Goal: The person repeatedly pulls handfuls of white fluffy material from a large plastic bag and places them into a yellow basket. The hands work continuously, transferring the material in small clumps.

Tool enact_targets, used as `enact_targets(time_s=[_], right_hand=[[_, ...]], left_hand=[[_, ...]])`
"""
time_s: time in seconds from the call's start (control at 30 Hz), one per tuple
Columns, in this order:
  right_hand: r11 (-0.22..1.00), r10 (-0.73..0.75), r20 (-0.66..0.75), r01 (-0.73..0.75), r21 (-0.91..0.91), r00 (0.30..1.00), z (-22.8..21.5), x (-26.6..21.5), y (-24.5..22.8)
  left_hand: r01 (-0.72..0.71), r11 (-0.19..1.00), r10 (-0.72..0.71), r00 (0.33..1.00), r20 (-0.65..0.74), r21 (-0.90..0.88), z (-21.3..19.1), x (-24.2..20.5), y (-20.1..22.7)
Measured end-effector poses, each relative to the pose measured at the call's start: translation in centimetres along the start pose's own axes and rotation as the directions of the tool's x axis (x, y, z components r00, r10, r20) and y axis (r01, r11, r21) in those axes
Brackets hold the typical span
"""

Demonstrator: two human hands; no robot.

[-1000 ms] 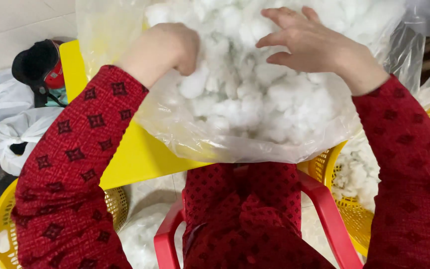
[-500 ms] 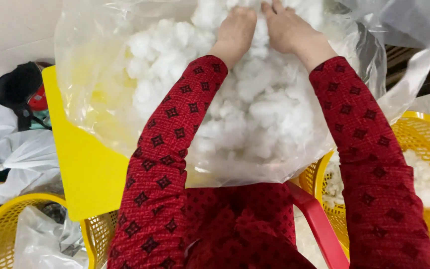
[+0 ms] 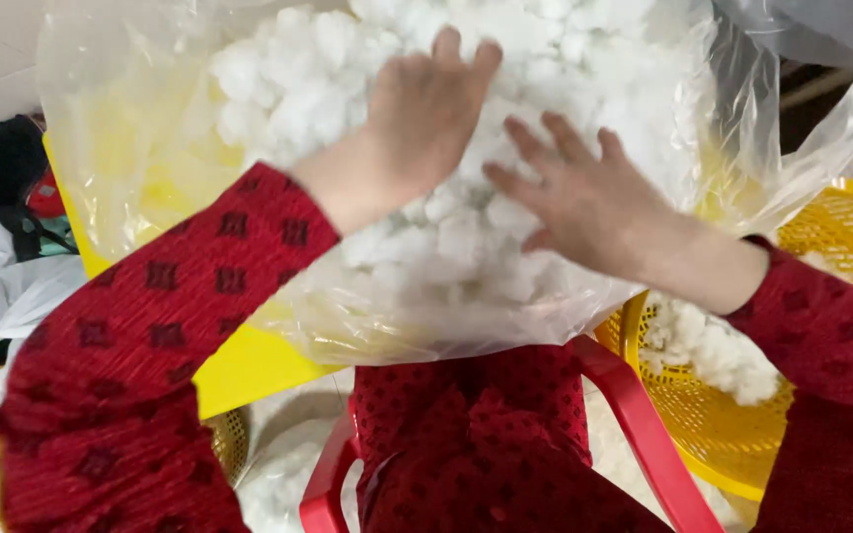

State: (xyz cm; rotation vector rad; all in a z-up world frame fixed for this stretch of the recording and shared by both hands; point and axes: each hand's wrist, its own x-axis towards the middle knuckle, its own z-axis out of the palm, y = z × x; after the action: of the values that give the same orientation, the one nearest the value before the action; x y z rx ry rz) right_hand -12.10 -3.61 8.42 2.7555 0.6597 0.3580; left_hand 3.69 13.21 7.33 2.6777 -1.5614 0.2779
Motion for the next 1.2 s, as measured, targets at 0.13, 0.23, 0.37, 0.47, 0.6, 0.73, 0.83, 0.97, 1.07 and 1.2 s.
enact_targets(time_s=[0.13, 0.23, 0.37, 0.47, 0.6, 0.73, 0.83, 0.97, 1.07, 1.2], right_hand=[[0.996, 0.045, 0.318, -0.017, -0.091, 0.947, 2.6, -0.3, -2.0], [0.974, 0.201, 0.292, -0.161, -0.157, 0.935, 6.3, -0.6, 2.7], [0.977, 0.199, 0.391, -0.149, -0.154, 0.899, 11.8, -2.4, 8.2], [0.924, 0.35, 0.452, -0.383, -0.02, 0.821, 14.4, -4.0, 9.3], [0.993, 0.12, 0.601, -0.08, -0.092, 0.79, 10.9, -4.1, 9.8], [0.819, 0.212, 0.577, -0.465, 0.335, 0.789, 1.0, -5.2, 7.4], [0.784, 0.402, 0.438, -0.55, 0.29, 0.804, -2.6, -4.8, 5.7], [0.772, 0.631, -0.05, -0.633, -0.062, 0.775, 0.8, -3.2, 7.9], [0.607, 0.701, -0.193, -0.717, -0.342, 0.686, 6.2, -2.8, 12.8], [0.682, 0.709, 0.012, -0.682, -0.265, 0.705, 12.1, -3.0, 19.3]], left_hand=[[-0.081, 0.996, 0.088, 0.895, 0.437, -0.034, -1.6, -5.9, 4.7], [-0.036, 0.996, -0.02, 0.791, 0.612, 0.08, 0.7, -6.9, 4.7], [0.155, 0.986, -0.161, 0.739, 0.655, 0.068, 4.1, -6.5, 1.4], [0.191, 0.978, -0.198, 0.729, 0.655, 0.082, 5.2, -6.3, -0.6], [0.172, 0.985, -0.106, 0.682, 0.723, -0.018, 3.1, -5.1, -1.0], [-0.062, 0.989, 0.138, 0.744, 0.654, -0.138, -2.1, -2.6, 0.2], [-0.117, 0.985, 0.148, 0.946, 0.287, -0.123, -4.2, 0.0, 3.2], [0.057, 0.994, -0.039, 0.981, 0.19, -0.091, -2.8, 6.6, 7.7], [0.086, 0.995, -0.077, 0.985, 0.154, -0.051, 1.3, 9.3, 9.1], [0.111, 0.987, -0.081, 0.967, 0.242, -0.114, 7.8, 13.1, 9.4]])
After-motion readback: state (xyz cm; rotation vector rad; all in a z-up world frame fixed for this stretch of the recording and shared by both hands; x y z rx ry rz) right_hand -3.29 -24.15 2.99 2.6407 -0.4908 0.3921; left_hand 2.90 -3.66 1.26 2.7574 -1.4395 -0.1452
